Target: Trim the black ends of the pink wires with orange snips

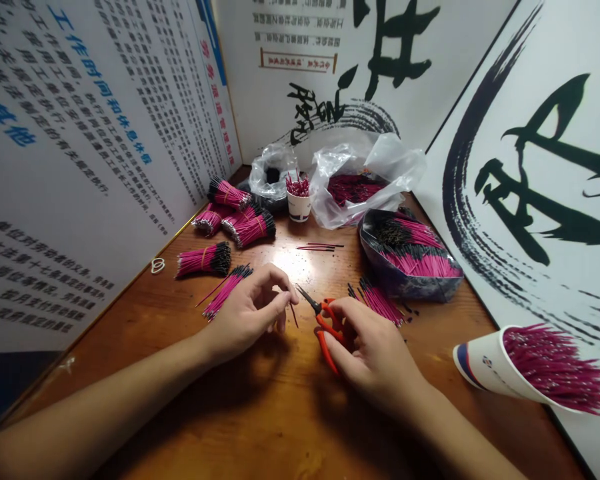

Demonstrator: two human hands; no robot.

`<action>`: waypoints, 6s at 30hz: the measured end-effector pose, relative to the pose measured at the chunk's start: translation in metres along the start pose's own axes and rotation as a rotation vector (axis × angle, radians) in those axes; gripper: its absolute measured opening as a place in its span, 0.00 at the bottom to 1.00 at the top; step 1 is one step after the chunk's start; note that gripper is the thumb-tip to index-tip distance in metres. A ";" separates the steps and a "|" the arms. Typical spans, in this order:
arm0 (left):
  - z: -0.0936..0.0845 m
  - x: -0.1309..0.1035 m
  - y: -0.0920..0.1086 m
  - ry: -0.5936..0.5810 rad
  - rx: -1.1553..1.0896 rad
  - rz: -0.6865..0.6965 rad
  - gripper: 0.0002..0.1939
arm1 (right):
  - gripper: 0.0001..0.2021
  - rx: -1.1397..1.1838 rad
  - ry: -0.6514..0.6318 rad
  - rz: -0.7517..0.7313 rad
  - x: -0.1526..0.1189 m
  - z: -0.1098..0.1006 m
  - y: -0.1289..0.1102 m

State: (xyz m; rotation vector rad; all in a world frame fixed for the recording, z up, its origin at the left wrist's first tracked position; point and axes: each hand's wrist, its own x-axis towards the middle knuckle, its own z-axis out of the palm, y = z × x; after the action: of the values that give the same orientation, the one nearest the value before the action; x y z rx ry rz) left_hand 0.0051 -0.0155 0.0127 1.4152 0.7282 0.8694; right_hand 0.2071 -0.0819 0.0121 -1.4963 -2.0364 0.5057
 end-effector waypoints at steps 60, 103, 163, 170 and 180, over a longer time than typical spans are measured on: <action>-0.006 0.004 -0.006 0.030 0.113 0.117 0.05 | 0.08 -0.068 -0.023 -0.021 -0.001 -0.001 -0.005; -0.005 0.004 -0.001 0.016 0.153 0.093 0.06 | 0.07 -0.086 -0.024 -0.013 0.001 -0.006 -0.008; -0.006 0.004 0.002 -0.040 0.163 0.106 0.07 | 0.07 -0.015 -0.108 0.029 -0.001 -0.006 -0.005; -0.006 0.004 0.001 -0.049 0.143 0.105 0.07 | 0.08 0.000 -0.122 0.025 -0.001 -0.006 -0.005; -0.006 0.005 0.002 -0.053 0.118 0.113 0.06 | 0.09 -0.005 -0.129 0.039 -0.001 -0.008 -0.004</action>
State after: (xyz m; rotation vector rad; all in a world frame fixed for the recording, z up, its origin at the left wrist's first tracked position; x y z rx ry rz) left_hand 0.0024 -0.0081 0.0149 1.5916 0.6732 0.8845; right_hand 0.2091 -0.0844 0.0201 -1.5450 -2.1105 0.6284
